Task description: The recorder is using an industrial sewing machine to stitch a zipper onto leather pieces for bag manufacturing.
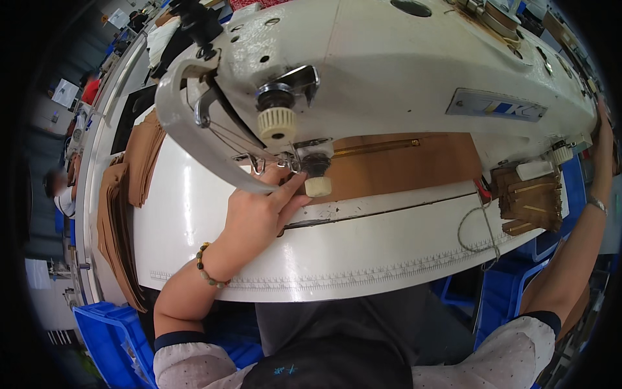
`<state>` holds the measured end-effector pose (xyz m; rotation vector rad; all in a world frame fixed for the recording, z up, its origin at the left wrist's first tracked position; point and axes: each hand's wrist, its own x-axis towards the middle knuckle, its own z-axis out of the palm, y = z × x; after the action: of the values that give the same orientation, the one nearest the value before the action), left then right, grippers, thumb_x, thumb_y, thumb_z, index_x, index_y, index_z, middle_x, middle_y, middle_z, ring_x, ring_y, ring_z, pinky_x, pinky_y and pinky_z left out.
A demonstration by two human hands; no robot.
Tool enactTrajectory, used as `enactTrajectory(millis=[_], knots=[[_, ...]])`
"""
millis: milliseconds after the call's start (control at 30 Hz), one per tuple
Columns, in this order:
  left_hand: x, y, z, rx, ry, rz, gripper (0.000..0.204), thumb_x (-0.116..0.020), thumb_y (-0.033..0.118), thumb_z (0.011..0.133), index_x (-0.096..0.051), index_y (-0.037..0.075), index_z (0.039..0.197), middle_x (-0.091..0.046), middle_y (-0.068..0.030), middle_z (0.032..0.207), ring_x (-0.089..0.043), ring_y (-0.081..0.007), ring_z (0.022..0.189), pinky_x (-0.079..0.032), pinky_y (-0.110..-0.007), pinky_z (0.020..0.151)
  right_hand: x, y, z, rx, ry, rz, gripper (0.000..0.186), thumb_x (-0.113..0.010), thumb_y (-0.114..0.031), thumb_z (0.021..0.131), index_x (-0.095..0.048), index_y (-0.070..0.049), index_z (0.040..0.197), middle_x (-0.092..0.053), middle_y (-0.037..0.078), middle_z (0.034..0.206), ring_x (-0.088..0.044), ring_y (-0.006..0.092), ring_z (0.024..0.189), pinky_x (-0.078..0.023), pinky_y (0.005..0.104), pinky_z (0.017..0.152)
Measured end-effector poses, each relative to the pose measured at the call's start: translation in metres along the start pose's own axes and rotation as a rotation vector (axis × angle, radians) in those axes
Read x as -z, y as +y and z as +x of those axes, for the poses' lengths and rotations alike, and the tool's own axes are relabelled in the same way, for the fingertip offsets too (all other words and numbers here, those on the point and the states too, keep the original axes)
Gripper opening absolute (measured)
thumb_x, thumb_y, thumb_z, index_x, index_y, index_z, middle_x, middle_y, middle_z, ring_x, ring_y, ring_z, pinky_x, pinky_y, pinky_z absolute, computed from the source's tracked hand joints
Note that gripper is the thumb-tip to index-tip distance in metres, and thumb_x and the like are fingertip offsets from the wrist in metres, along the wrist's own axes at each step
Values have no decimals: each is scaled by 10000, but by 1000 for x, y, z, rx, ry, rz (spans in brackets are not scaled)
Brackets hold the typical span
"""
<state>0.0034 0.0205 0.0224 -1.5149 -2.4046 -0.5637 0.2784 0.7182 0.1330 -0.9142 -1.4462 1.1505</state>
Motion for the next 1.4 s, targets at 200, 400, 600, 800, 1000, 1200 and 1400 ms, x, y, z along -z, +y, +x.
enactTrajectory(millis=[200, 400, 600, 800, 1000, 1200, 1400], knots=[[0, 0, 1, 0, 16, -6, 361, -792, 287, 872, -759, 30, 1124, -714, -111, 1141, -684, -282, 1109, -552, -439, 1003, -11, 25, -45, -40, 58, 386, 488, -573, -378, 1082, -591, -1, 1391, -635, 111, 1374, -611, 232, 1241, -477, 379, 1068], [-4, -2, -1, 9, -8, 0, 360, -788, 294, 878, -760, 32, 1124, -719, -108, 1130, -682, -281, 1114, -548, -444, 1011, -2, 69, -57, 35, -63, 454, 447, -516, -345, 1111, -576, 6, 1380, -651, 115, 1344, -622, 253, 1234, -486, 403, 1077], [-3, 5, 6, -281, 205, 159, 309, -807, 230, 848, -766, 63, 1105, -719, -40, 1098, -700, -208, 865, -539, -320, 661, -12, 74, -58, 39, 20, 566, 434, -511, -325, 1114, -557, 6, 1392, -648, 121, 1349, -619, 263, 1242, -484, 421, 1102], [-44, 60, 45, -84, 90, 199, 414, -726, 358, 927, -738, 45, 1197, -740, -69, 1162, -698, -153, 840, -531, -293, 571, -1, 58, -66, -6, -90, 484, 446, -518, -326, 1113, -550, -15, 1432, -605, 124, 1420, -547, 248, 1340, -449, 420, 1120], [-35, 61, 36, -74, -69, 58, 442, -684, 425, 962, -735, 35, 1165, -756, -102, 1163, -704, -202, 680, -538, -295, 518, 6, -3, -121, 445, 149, -444, 406, -496, -281, 1123, -602, 2, 1393, -616, 112, 1416, -568, 227, 1309, -441, 384, 1110], [9, 32, -19, -327, 6, 41, 313, -798, 316, 874, -770, 81, 1079, -782, -26, 1104, -662, -152, 641, -520, -276, 523, -105, -57, -322, 1126, -563, -602, 134, -606, -44, 988, -699, 33, 1048, -721, 187, 1077, -688, 309, 979, -547, 385, 874], [18, 8, -26, -323, 72, 50, 295, -727, 167, 905, -730, 63, 1181, -723, -72, 1181, -680, -223, 1056, -569, -360, 902, -241, -33, -448, 1251, -1125, -491, 372, -819, -344, 815, -709, -34, 991, -686, 136, 1126, -663, 319, 1072, -546, 439, 909]])
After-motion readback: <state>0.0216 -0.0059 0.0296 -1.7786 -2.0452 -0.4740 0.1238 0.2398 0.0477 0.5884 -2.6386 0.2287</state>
